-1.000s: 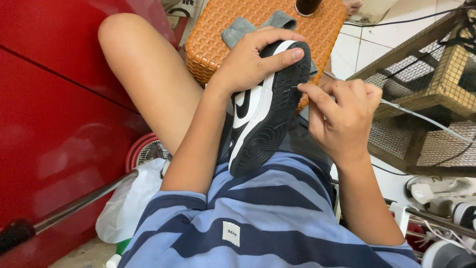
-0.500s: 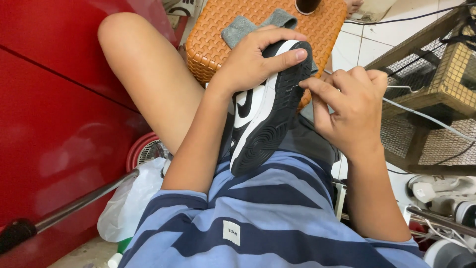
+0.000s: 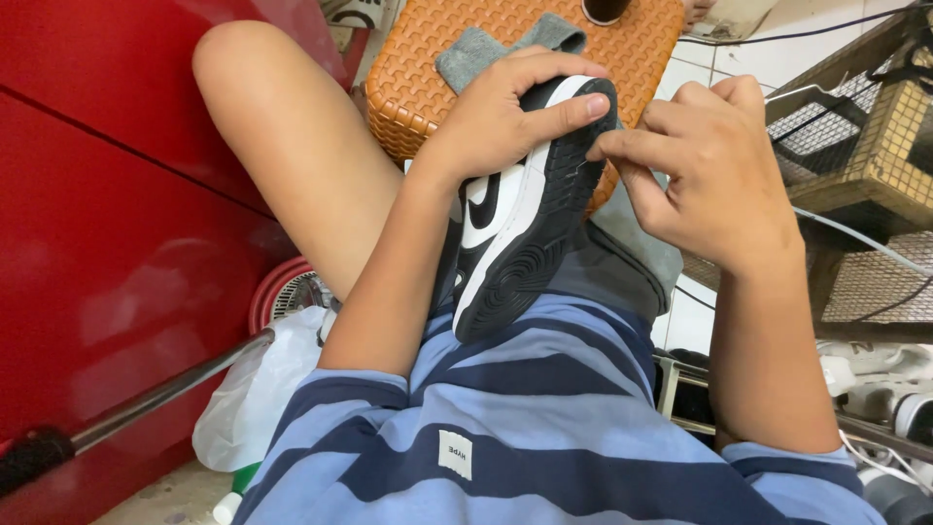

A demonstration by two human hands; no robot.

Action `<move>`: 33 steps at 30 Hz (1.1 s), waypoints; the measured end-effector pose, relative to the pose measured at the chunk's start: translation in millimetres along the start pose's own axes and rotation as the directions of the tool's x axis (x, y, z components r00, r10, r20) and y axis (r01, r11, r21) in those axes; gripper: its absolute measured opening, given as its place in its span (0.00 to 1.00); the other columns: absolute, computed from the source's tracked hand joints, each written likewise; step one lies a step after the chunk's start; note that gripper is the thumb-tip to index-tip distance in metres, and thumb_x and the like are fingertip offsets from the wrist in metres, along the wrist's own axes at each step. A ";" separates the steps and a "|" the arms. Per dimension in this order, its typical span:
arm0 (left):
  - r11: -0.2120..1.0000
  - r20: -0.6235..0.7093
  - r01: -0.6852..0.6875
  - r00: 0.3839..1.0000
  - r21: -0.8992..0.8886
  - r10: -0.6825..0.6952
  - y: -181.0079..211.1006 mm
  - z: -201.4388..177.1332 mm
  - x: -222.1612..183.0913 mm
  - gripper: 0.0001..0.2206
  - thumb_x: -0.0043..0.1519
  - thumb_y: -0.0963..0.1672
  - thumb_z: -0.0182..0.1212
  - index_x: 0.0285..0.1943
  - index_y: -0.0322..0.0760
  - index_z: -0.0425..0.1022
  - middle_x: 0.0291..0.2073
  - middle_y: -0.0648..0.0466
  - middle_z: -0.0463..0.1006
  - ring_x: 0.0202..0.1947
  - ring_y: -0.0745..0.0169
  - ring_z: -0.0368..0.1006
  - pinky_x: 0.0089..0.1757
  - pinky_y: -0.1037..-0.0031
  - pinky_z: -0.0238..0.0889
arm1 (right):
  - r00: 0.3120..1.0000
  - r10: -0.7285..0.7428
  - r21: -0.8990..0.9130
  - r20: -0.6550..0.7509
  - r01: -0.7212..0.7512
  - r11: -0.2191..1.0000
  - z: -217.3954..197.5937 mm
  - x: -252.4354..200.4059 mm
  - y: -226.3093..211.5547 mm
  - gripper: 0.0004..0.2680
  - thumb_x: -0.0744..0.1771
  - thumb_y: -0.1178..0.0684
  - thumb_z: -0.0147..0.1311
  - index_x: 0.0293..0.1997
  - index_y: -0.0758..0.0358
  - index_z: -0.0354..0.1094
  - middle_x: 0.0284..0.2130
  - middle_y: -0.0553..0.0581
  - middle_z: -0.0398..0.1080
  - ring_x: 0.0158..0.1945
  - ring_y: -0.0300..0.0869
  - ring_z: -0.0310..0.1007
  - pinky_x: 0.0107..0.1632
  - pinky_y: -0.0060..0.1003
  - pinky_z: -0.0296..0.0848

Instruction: Hand-stitching the rubber sole of a black and white sneaker to repair it using a needle and thread.

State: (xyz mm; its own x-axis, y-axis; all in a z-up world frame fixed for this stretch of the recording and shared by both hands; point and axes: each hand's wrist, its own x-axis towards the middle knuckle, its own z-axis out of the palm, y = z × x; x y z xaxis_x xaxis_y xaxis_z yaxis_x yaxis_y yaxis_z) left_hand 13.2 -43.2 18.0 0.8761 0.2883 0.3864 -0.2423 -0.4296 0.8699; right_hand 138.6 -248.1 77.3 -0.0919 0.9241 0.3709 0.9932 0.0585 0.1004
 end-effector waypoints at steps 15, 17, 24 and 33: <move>0.922 -0.278 -0.343 0.881 0.183 0.383 35.5 6.1 -24.1 0.06 0.70 0.44 0.60 0.48 0.41 0.82 0.52 0.52 0.75 0.61 0.47 0.70 0.64 0.56 0.60 | 0.966 0.258 0.320 -0.003 -0.244 0.916 -15.4 -11.3 -24.9 0.07 0.73 0.63 0.56 0.48 0.52 0.77 0.33 0.47 0.69 0.40 0.45 0.64 0.54 0.46 0.49; 0.929 -0.279 -0.322 0.889 0.182 0.363 45.1 13.5 -35.9 0.07 0.71 0.44 0.59 0.49 0.41 0.81 0.54 0.52 0.75 0.64 0.45 0.68 0.66 0.53 0.60 | 0.952 0.300 0.342 -0.061 -0.263 0.902 -13.8 -15.8 -35.5 0.07 0.73 0.64 0.57 0.48 0.54 0.76 0.33 0.48 0.69 0.39 0.45 0.64 0.54 0.45 0.51; 0.933 -0.261 -0.125 0.940 0.338 0.221 60.4 36.6 -67.1 0.20 0.59 0.55 0.72 0.56 0.51 0.78 0.59 0.57 0.75 0.69 0.48 0.67 0.70 0.42 0.49 | 0.867 0.400 0.496 -0.296 -0.219 0.840 -5.9 -24.9 -59.3 0.05 0.73 0.69 0.55 0.50 0.67 0.74 0.36 0.58 0.72 0.37 0.47 0.67 0.51 0.42 0.62; 0.969 -0.468 -0.139 0.855 0.205 0.222 39.1 54.3 -60.0 0.04 0.64 0.49 0.68 0.41 0.52 0.82 0.50 0.60 0.81 0.63 0.52 0.72 0.70 0.51 0.43 | 0.794 0.450 0.526 -0.408 -0.198 0.827 12.3 -18.1 -68.9 0.07 0.71 0.66 0.59 0.50 0.62 0.81 0.31 0.56 0.71 0.32 0.48 0.67 0.44 0.42 0.64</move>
State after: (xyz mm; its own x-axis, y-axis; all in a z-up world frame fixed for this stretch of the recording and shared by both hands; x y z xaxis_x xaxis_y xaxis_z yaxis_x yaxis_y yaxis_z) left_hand -26.3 -123.7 12.2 0.5000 0.5520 0.6673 -0.2715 -0.6318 0.7260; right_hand 72.7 -264.2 52.3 0.3448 0.6061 0.7168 0.8771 0.0641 -0.4760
